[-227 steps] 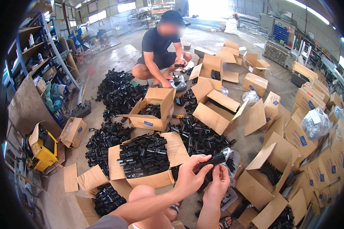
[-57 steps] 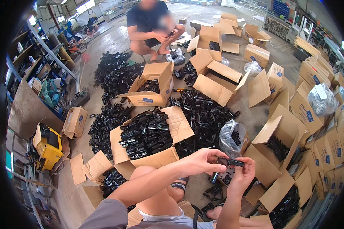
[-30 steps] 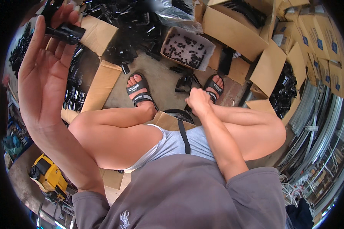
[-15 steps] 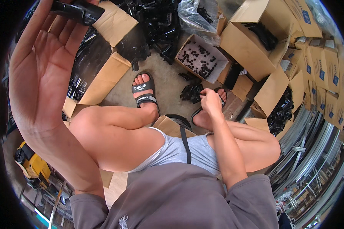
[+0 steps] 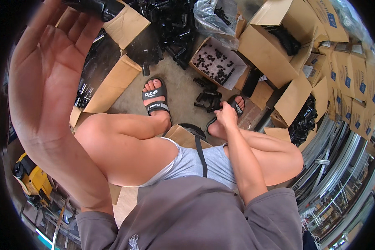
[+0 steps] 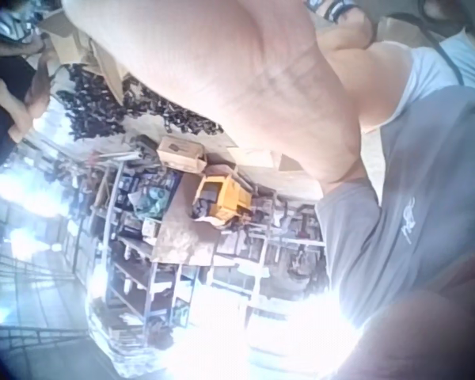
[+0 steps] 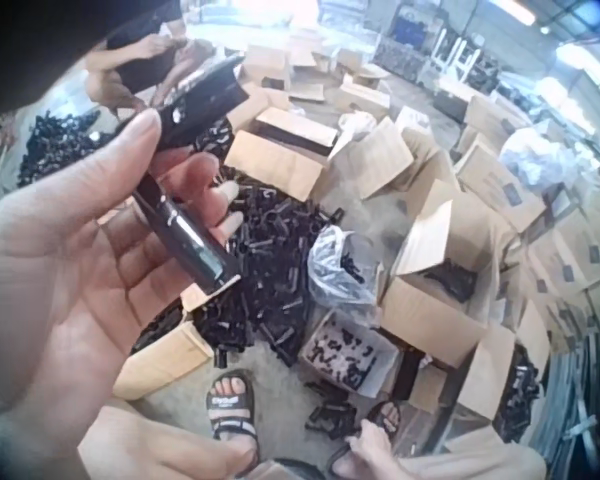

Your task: The person picks up black plastic T-shaped and L-shaped pipe connectors from a pile, rotates them by hand, and places them into cardboard boxes or a plastic bag.

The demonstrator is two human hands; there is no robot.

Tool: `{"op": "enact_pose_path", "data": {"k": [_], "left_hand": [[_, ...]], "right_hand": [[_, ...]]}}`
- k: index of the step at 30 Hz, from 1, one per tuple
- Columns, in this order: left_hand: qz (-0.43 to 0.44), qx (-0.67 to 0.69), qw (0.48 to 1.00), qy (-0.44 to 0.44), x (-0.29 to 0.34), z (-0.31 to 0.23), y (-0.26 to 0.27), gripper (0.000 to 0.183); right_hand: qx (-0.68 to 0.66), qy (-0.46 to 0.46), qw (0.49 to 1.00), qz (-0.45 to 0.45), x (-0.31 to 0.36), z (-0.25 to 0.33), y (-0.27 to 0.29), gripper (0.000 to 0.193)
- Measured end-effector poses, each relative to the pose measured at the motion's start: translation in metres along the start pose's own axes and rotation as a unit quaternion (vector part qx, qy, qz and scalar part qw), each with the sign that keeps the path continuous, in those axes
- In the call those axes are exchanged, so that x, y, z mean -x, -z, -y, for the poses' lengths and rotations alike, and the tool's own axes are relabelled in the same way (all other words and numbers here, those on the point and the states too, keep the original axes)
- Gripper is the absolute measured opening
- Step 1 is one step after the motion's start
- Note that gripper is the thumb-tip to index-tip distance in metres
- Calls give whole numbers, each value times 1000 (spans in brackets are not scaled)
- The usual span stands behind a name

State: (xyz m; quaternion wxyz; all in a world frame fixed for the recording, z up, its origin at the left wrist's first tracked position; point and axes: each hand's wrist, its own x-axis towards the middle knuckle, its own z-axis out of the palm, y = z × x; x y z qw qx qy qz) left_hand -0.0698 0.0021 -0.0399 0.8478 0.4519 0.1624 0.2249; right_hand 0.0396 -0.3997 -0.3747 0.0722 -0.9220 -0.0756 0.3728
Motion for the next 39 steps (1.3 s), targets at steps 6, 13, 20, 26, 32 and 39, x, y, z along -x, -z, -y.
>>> {"op": "enact_pose_path", "data": {"k": [6, 13, 20, 26, 32, 39], "left_hand": [[-37, -6, 999, 3, -16, -6, -10, 39], [-121, -3, 992, 22, -33, 0, -13, 37], [-170, 34, 984, 36, -34, -10, -35, 26], [-179, 38, 981, 62, -28, -10, -32, 25], [-192, 21, 980, 57, -26, -4, -40, 27], [-99, -139, 983, 72, -62, -8, -63, 30]], "right_hand": [[-4, -20, 999, -39, 2, 3, 6, 39], [-38, -3, 998, -53, 2, 22, 15, 35], [-68, 30, 990, -120, 14, 67, 36, 30], [-208, 64, 962, -163, 5, 93, 88, 26], [-287, 82, 892, -338, -51, 92, 194, 26], [-407, 170, 823, -358, -60, 141, 262, 19]]}}
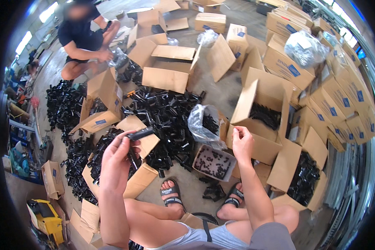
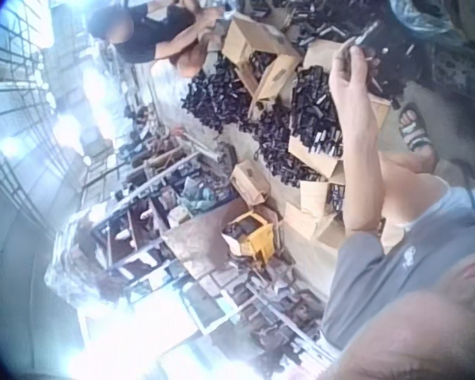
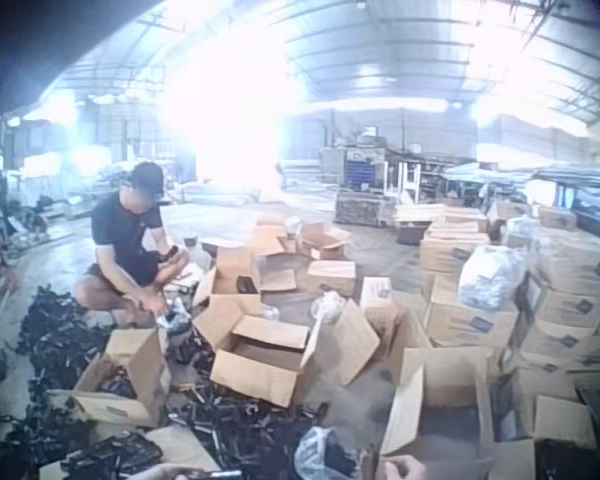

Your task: The person picks up black plastic T-shaped and L-shaped pipe connectors from a pile, rotates them by hand, and places them into cardboard boxes or a plastic bag.

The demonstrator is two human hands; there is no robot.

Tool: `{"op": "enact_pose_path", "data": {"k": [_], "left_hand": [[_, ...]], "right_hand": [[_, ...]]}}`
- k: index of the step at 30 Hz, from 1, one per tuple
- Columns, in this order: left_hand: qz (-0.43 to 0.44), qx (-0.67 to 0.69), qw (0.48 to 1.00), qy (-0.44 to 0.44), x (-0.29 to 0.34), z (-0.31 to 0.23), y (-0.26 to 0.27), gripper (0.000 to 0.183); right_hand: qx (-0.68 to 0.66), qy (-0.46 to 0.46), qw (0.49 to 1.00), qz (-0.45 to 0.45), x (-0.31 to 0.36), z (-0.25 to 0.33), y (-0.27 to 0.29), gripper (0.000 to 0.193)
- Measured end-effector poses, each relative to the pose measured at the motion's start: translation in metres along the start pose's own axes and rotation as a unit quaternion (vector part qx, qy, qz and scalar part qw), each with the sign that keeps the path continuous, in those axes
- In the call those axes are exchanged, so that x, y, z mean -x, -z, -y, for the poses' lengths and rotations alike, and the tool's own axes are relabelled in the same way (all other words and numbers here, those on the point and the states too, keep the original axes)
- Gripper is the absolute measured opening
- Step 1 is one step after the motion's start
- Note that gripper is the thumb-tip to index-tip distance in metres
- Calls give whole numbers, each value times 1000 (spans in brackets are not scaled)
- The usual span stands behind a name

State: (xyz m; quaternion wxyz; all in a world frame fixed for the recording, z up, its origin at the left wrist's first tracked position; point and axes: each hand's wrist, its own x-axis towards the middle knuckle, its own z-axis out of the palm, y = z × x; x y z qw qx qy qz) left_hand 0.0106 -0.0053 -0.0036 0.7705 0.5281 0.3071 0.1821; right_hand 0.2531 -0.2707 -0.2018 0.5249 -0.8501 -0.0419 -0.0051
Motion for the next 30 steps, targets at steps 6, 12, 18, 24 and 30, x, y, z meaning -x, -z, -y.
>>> {"op": "enact_pose_path", "data": {"k": [6, 12, 18, 24, 30], "left_hand": [[2, -131, 989, 63, -54, 51, 17, 30], [86, -388, 914, 88, -124, 153, 27, 38], [328, -545, 752, 172, -100, 242, -31, 48], [507, -668, 514, 179, -35, 341, -61, 40], [325, -632, 697, 98, 16, 419, -47, 33]], "right_hand": [[-74, 38, 989, 121, -3, 38, -72, 19], [-8, 168, 944, 284, -5, 23, -116, 27], [-61, -20, 981, 183, -48, -32, -77, 25], [28, -31, 980, 193, -24, -63, -26, 28], [274, 19, 907, 320, 50, -94, -44, 26]]}}
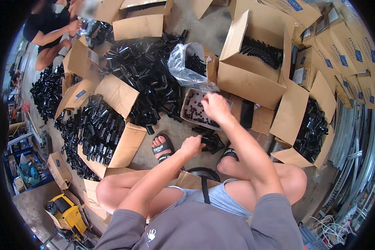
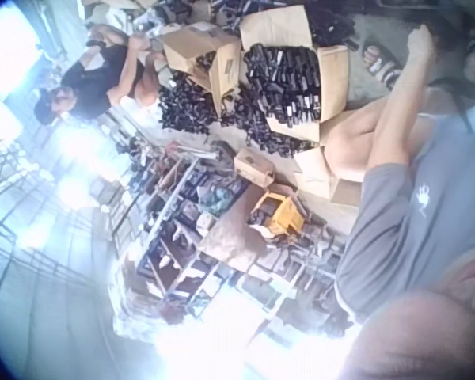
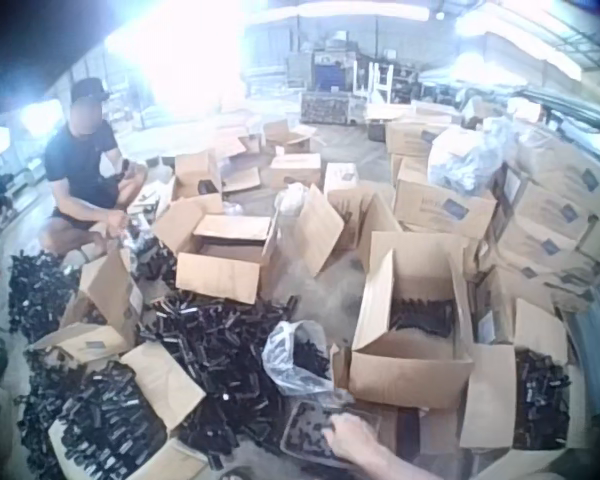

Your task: The person picks up black plastic T-shaped and L-shaped pipe connectors from a pile, rotates them by hand, and places them into cardboard boxes or a plastic bag.

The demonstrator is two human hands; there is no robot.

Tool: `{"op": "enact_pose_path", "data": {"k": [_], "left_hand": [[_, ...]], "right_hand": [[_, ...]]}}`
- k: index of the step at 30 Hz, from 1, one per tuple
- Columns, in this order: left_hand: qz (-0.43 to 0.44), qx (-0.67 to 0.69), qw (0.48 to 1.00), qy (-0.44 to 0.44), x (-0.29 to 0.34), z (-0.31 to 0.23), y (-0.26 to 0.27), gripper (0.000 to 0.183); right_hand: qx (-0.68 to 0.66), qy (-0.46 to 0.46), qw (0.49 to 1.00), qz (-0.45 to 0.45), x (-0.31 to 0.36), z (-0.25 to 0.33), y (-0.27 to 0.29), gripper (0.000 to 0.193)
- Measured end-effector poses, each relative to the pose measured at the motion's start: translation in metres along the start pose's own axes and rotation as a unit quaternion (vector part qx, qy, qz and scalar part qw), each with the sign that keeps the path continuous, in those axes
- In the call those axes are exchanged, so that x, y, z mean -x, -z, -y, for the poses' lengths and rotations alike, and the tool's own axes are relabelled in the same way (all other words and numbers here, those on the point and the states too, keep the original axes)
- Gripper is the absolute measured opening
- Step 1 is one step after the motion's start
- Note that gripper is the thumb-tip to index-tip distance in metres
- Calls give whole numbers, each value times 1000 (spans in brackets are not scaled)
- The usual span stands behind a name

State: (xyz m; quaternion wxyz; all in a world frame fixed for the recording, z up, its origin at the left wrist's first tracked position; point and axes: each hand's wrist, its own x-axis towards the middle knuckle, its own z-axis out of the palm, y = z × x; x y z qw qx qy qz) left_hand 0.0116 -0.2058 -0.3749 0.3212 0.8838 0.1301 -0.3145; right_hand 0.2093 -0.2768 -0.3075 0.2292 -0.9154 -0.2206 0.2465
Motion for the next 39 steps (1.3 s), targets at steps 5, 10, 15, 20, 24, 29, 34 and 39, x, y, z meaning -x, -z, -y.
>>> {"op": "enact_pose_path", "data": {"k": [5, 10, 15, 20, 24, 29, 34, 39], "left_hand": [[-10, -115, 987, -109, 29, 0, 48, 33], [-92, -108, 989, -48, 33, 40, 146, 28], [-228, -74, 969, -58, -5, 60, 235, 24], [-318, -24, 942, -100, -61, 64, 310, 27], [-405, 16, 908, -109, -117, 71, 370, 27], [-496, 69, 860, -104, -198, 88, 454, 23], [-482, 151, 863, -10, -315, 113, 537, 37], [-270, 526, 800, 105, -444, 128, 602, 30]], "right_hand": [[65, 63, 994, -65, 24, -22, -46, 23], [15, 162, 944, -288, -5, 38, -10, 22], [6, 131, 930, -344, -112, 50, 60, 25], [138, 15, 962, -236, -259, 23, 82, 32], [169, -142, 972, -79, -342, 15, 69, 83], [181, -238, 954, 39, -406, 14, 45, 141], [193, -245, 949, 43, -423, 4, 30, 151], [145, -212, 966, 5, -422, 6, 30, 148]]}}
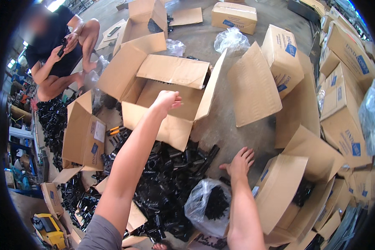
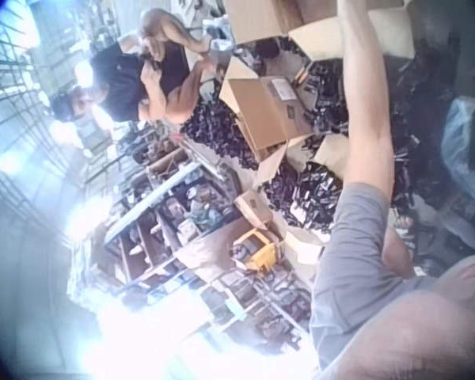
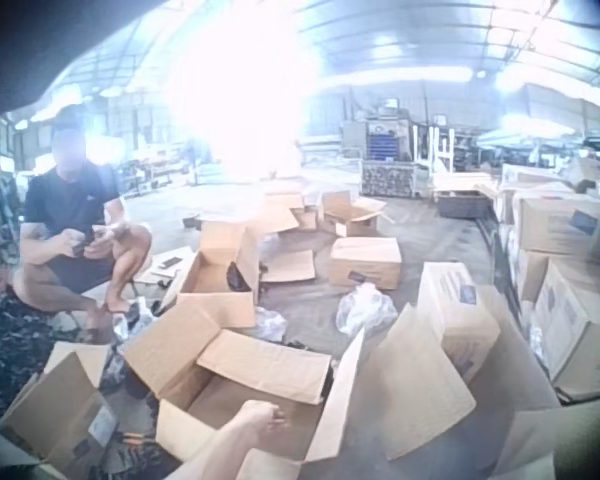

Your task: The person picks up black plastic T-shaped and L-shaped pipe connectors from a pile, rotates them by hand, and places them into cardboard boxes or a plastic bag.

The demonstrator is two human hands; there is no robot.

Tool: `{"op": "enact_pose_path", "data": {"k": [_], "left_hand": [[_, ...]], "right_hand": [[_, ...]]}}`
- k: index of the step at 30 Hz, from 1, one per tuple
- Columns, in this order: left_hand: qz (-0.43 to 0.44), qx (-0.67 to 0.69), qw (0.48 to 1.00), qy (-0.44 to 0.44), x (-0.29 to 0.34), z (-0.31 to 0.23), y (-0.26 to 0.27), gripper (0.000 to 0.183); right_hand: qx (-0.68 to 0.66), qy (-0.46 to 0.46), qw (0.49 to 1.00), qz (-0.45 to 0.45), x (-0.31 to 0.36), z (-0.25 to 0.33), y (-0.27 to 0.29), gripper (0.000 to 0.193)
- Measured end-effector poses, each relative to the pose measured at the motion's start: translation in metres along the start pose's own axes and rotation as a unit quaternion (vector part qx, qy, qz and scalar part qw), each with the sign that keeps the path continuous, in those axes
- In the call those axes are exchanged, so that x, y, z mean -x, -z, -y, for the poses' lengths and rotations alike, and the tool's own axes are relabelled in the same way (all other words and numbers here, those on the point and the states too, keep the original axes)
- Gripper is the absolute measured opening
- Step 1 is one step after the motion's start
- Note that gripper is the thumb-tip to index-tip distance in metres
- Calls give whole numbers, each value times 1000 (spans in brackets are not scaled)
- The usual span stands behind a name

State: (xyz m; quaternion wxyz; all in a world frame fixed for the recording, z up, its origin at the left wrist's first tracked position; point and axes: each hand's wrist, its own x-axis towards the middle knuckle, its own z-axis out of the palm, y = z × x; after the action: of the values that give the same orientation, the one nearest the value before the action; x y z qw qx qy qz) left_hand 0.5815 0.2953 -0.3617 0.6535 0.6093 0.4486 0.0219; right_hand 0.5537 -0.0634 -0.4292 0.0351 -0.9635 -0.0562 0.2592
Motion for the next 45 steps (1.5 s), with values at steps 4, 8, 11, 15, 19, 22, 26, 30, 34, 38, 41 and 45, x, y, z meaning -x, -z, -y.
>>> {"op": "enact_pose_path", "data": {"k": [4, 8, 11, 15, 19, 22, 26, 30, 34, 38, 41, 45], "left_hand": [[15, 145, 989, 18, -33, -15, -30, 37], [-105, 56, 902, -416, -29, -39, -54, 43], [-144, -131, 872, -449, -49, -83, -48, 45], [-156, -141, 860, -466, -97, -102, -43, 51], [-117, -418, 797, -419, -114, -55, -61, 66], [-72, -540, 765, -342, -90, -35, -89, 92], [-114, -585, 714, -367, -97, -14, -98, 80], [-200, -486, 677, -515, -114, -15, -95, 49], [-193, -504, 667, -514, -83, -48, -104, 31], [-215, -476, 664, -535, -96, -26, -94, 32], [-185, -436, 686, -552, -99, -13, -89, 34], [-111, -417, 673, -600, -107, 4, -62, 40]], "right_hand": [[-5, -4, 1000, 7, -4, 3, 3, 146], [-25, -3, 1000, 4, -7, -1, 4, 145], [-17, -9, 1000, 16, -8, 3, 7, 144], [-23, -5, 999, 23, -12, 4, 9, 146], [-20, -10, 999, 35, -15, 3, 7, 147], [-21, -19, 999, 37, -16, 1, 5, 147], [-17, -16, 999, 41, -15, 4, 8, 147], [-9, -15, 999, 44, -16, 8, 9, 149], [19, -32, 999, 40, -14, 9, 12, 145], [18, -26, 999, 35, -14, 11, 10, 144], [16, -31, 999, 39, -15, 12, 12, 144], [16, -28, 999, 33, -13, 12, 14, 143]]}}
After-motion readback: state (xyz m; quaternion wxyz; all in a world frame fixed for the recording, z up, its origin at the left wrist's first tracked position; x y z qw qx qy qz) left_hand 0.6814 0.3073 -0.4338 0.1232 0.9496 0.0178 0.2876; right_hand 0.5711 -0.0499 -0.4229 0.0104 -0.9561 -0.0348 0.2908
